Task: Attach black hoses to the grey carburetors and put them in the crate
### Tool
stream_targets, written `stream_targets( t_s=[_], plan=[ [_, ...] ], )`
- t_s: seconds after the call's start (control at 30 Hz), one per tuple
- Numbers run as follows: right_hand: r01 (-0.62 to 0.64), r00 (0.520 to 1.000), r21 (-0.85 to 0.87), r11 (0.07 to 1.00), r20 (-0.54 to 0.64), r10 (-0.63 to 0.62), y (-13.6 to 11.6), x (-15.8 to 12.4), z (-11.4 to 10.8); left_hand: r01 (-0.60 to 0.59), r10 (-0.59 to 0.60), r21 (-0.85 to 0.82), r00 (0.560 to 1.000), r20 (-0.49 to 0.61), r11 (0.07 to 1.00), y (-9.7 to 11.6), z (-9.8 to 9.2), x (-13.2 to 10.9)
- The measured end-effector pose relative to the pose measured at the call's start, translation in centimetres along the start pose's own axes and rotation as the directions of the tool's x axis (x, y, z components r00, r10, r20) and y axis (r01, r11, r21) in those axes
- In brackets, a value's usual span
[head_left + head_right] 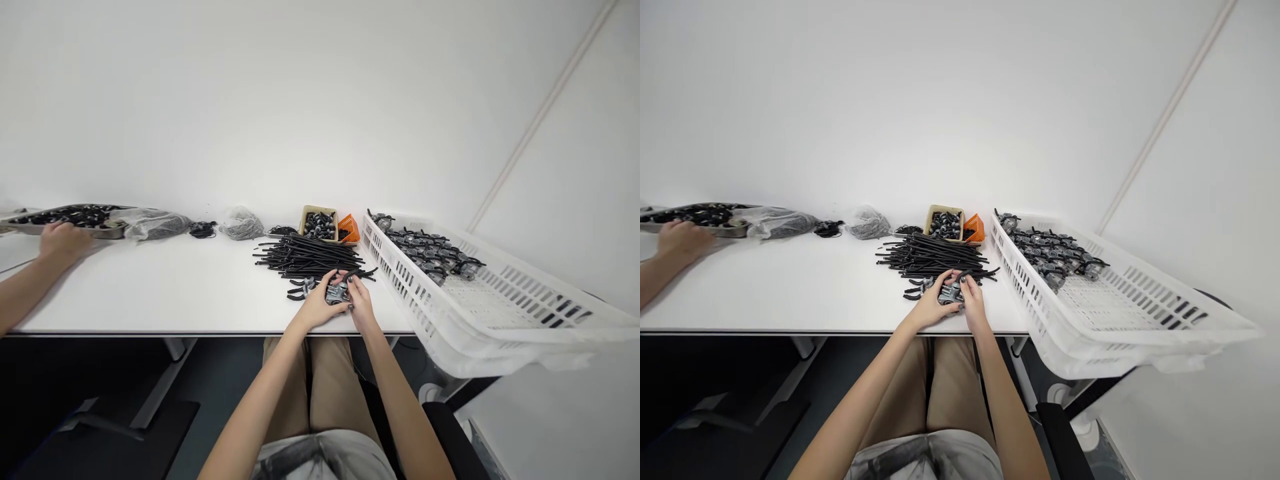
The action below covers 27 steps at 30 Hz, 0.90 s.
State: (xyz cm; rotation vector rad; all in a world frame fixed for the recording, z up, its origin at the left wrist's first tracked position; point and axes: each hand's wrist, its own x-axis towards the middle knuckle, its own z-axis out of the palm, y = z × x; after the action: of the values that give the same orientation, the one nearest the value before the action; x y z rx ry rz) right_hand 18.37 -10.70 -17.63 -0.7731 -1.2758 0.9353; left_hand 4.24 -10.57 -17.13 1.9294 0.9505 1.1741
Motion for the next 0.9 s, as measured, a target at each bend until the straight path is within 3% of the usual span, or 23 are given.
stream_targets(
  t_s=[0.23,0.7,0.9],
  plan=[
    [-0.09,0.996,0.078,0.993,-0.001,0.09,0.2,-1.2,-0.2,0.044,-0.047,0.038,0.997,0.063,0.998,0.2,-0.1,-0.6],
    [-0.111,0.991,0.173,0.979,-0.052,0.122,0.2,-1.5,-0.1,0.057,-0.056,-0.009,0.996,0.065,0.998,1.4,-0.2,-0.7],
    [-0.128,0.988,0.311,0.942,-0.042,0.148,0.0,-1.6,-0.1,0.043,-0.041,-0.021,0.996,0.081,0.999,1.6,-0.3,-0.9]
  ],
)
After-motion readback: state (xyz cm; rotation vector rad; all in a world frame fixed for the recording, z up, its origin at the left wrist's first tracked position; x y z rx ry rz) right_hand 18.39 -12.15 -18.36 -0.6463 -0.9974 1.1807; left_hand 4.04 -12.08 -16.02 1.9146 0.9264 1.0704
